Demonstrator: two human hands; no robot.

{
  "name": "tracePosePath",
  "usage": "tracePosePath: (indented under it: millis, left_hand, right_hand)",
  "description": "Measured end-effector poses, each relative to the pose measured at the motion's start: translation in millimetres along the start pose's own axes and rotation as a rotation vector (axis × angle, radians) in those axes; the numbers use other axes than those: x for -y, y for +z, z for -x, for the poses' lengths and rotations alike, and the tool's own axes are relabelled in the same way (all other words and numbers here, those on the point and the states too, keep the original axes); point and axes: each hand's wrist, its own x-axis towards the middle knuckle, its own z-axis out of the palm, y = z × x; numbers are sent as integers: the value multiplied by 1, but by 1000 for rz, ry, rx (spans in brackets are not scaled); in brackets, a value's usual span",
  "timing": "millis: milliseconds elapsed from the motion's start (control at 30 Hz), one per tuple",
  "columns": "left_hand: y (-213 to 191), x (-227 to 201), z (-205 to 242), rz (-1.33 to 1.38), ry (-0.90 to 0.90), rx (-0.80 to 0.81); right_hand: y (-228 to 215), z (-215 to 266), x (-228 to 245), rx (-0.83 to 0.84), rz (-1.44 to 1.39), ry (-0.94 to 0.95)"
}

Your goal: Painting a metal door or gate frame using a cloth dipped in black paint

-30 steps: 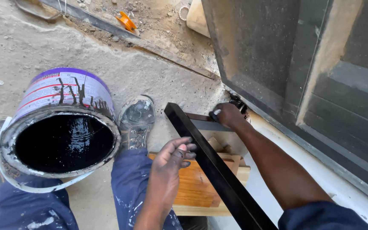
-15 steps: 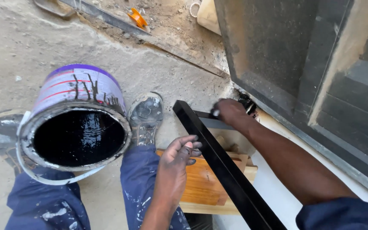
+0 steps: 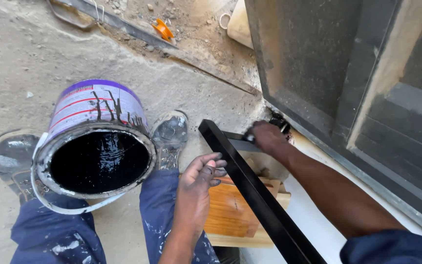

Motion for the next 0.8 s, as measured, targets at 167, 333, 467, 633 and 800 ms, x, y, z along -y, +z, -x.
tracePosePath:
  millis: [167, 333, 467, 633, 800]
  left_hand:
    - [-2, 7, -8, 54, -8, 2]
    - [8, 8, -1, -86, -51, 1]
    - [11, 5, -2, -119, -38, -5]
    - [15, 0, 0, -98, -53, -20]
    - [17, 15, -4, -115, -80, -12]
  right_hand:
    - [16, -12, -16, 37, -200, 195]
    - [-29, -21, 37, -92, -519, -11]
    - [-30, -2, 23, -156, -194, -213]
    - [14, 19, -48, 134, 56, 108]
    - [34, 22, -66, -158, -147, 181]
